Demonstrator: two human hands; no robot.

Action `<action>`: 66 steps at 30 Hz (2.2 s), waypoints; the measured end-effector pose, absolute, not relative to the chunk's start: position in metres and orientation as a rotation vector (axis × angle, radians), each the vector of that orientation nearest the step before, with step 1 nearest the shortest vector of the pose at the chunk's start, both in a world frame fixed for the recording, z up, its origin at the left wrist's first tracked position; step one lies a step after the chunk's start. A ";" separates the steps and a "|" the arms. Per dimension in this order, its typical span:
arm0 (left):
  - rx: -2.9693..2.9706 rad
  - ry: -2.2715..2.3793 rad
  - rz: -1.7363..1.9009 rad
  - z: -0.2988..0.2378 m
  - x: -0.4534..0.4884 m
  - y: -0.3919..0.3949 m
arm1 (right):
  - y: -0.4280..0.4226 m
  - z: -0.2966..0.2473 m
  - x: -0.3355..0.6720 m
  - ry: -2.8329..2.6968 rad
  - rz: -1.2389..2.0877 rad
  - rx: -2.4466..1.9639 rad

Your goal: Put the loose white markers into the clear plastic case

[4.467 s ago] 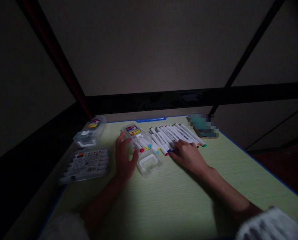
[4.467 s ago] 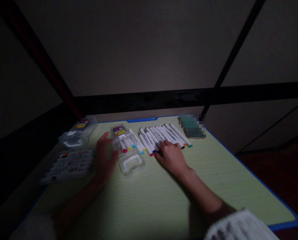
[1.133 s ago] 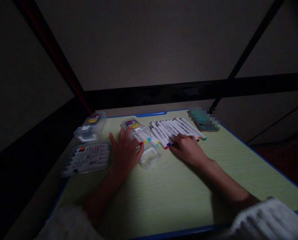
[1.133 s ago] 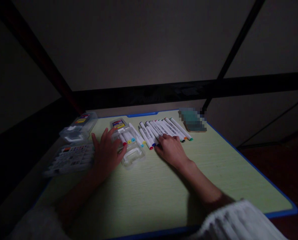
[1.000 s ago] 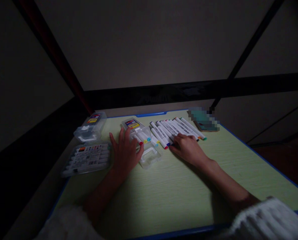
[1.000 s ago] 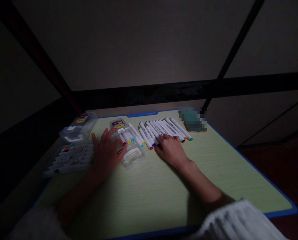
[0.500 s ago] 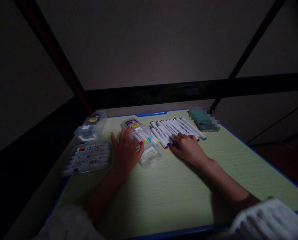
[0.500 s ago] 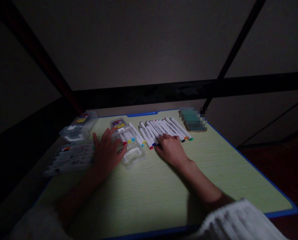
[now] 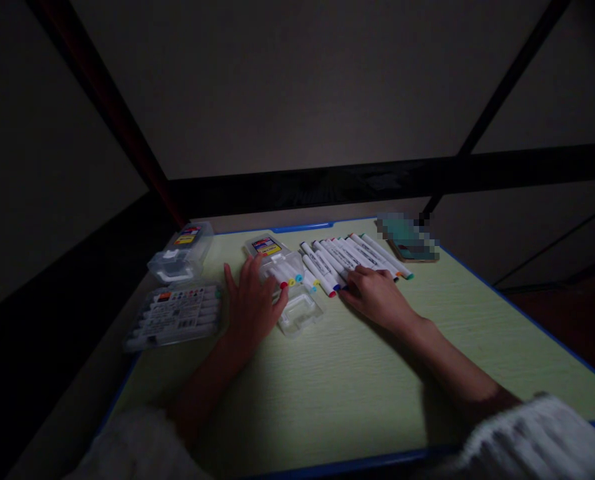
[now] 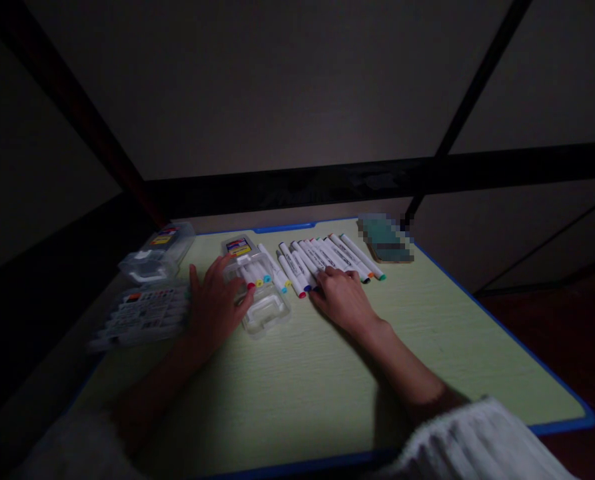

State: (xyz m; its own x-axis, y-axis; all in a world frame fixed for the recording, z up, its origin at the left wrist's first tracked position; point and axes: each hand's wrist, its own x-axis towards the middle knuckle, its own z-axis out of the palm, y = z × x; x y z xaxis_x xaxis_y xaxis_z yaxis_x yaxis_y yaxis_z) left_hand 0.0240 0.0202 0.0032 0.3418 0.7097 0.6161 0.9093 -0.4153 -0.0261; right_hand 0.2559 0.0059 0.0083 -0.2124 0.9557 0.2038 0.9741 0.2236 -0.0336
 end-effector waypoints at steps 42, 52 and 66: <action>-2.251 -1.371 -0.758 0.004 0.022 0.020 | 0.006 0.001 0.252 -2.170 -0.122 -1.750; -2.305 -1.353 -0.866 0.005 0.024 0.018 | 0.008 -0.001 0.252 -2.178 -0.040 -1.695; -2.370 -1.285 -1.119 0.001 0.021 0.021 | 0.010 -0.005 0.248 -2.224 -0.103 -1.724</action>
State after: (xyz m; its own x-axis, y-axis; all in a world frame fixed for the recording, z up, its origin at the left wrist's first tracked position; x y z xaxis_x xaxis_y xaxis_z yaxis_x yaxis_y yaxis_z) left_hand 0.0212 0.0213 0.0009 0.3272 0.6212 0.7121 0.7908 -0.5925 0.1536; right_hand 0.2480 0.0099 -0.0045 -0.2174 0.9301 0.2961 0.9534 0.2674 -0.1396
